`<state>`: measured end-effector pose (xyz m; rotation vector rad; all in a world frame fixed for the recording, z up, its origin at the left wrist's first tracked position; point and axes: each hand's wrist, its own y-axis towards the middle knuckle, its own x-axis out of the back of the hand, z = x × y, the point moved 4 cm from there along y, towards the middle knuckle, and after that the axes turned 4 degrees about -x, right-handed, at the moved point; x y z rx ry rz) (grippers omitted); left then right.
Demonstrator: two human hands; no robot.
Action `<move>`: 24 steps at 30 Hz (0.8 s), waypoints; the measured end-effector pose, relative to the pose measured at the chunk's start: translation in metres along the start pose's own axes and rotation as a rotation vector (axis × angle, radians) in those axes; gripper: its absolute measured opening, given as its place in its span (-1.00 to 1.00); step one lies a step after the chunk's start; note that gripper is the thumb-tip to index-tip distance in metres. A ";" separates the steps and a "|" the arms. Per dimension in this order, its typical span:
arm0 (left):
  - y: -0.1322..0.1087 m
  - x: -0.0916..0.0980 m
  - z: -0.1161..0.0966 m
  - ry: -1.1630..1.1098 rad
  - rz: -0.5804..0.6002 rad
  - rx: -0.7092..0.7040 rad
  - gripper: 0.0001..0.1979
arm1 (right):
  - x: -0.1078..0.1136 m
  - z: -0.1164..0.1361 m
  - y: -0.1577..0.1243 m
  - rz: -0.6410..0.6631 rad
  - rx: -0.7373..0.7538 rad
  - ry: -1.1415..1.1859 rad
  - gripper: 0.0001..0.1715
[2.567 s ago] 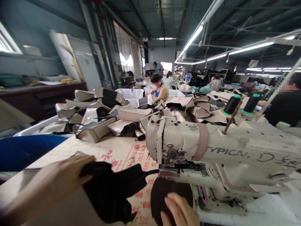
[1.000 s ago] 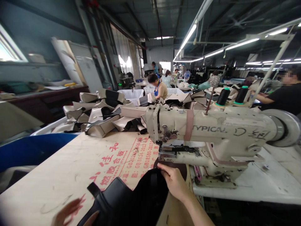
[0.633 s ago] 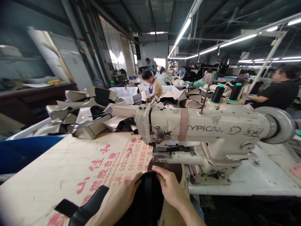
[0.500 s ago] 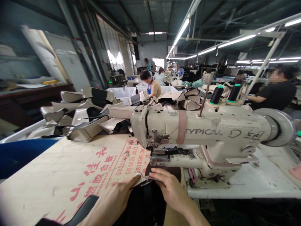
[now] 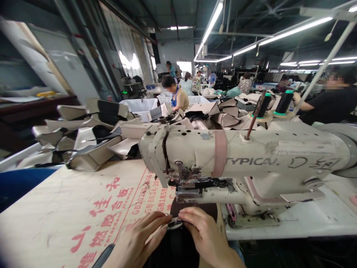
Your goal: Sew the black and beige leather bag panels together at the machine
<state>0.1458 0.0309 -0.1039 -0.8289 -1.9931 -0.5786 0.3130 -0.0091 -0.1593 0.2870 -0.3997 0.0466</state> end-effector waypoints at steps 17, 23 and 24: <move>0.016 -0.027 0.007 0.051 -0.116 0.091 -0.96 | 0.003 0.008 0.005 0.069 0.044 -0.154 -0.71; 0.011 -0.033 0.007 0.132 -0.091 0.004 -0.90 | -0.001 0.014 0.011 0.107 0.170 -0.375 -0.77; 0.011 -0.032 0.007 0.121 -0.090 0.012 -0.90 | -0.002 0.014 0.011 0.102 0.193 -0.397 -0.80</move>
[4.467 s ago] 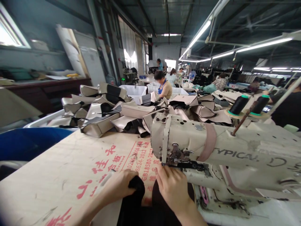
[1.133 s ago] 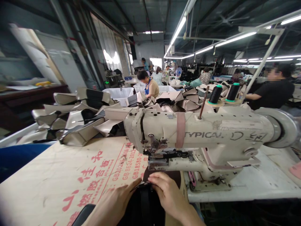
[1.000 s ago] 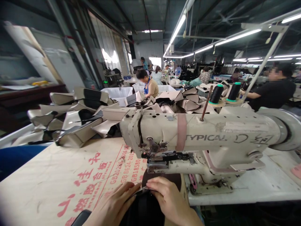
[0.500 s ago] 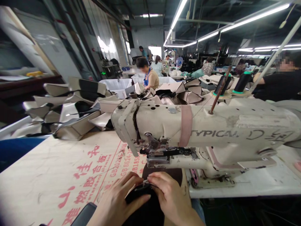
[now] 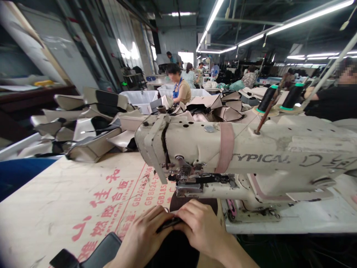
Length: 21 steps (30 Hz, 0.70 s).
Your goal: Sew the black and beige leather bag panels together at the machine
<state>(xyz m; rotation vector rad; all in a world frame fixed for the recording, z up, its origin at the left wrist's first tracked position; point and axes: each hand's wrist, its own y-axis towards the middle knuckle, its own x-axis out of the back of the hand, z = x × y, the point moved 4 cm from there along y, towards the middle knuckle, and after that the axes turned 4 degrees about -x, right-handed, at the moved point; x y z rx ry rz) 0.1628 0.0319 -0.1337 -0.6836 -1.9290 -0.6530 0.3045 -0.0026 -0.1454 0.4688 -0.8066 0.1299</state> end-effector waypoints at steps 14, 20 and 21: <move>0.017 0.011 0.004 -0.208 0.024 0.173 -0.61 | -0.009 -0.003 -0.004 -0.076 0.109 -0.146 -0.62; 0.023 -0.006 0.021 -0.302 0.072 0.292 -0.60 | -0.002 -0.005 0.004 0.081 0.116 -0.049 -0.59; 0.023 -0.006 0.023 -0.316 0.074 0.298 -0.60 | -0.001 -0.004 0.005 0.099 0.101 -0.026 -0.61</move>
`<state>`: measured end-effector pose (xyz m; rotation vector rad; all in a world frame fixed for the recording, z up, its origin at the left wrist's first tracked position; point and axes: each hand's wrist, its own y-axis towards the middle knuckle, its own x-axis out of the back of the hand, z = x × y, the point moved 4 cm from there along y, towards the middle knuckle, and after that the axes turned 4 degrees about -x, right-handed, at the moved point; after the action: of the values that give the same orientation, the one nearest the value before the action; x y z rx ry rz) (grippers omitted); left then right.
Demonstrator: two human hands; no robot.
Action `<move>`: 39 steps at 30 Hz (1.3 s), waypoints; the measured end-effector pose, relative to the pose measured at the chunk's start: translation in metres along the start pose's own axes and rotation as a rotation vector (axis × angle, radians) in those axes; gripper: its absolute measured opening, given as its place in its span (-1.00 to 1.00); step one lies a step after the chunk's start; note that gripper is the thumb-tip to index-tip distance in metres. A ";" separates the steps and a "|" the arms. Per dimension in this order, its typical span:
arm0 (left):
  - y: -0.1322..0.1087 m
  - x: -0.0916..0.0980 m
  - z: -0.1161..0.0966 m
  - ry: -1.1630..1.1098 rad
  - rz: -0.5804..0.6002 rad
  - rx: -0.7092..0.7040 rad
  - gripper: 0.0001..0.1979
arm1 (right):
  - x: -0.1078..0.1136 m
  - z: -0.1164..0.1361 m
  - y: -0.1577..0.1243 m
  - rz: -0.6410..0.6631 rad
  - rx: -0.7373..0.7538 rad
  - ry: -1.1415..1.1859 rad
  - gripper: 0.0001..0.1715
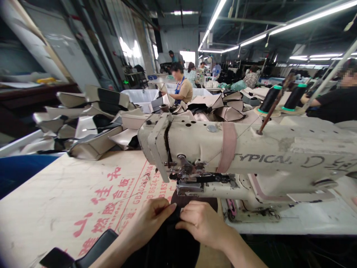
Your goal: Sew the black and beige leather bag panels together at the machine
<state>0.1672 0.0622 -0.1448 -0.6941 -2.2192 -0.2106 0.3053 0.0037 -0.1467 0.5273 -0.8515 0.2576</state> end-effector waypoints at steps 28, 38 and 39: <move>-0.045 0.000 -0.019 0.406 -0.083 -0.469 -0.55 | -0.003 0.016 -0.013 -0.256 -0.131 -0.145 -0.80; -0.033 0.004 -0.023 0.282 -0.030 -0.492 -0.72 | 0.000 0.017 -0.007 -0.077 -0.019 -0.250 -0.76; -0.032 0.005 -0.024 0.276 -0.023 -0.500 -0.72 | -0.001 0.015 -0.006 -0.076 -0.031 -0.233 -0.78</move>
<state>0.1627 0.0288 -0.1230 -0.8449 -1.9181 -0.8419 0.2971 -0.0101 -0.1416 0.5666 -1.0572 0.1143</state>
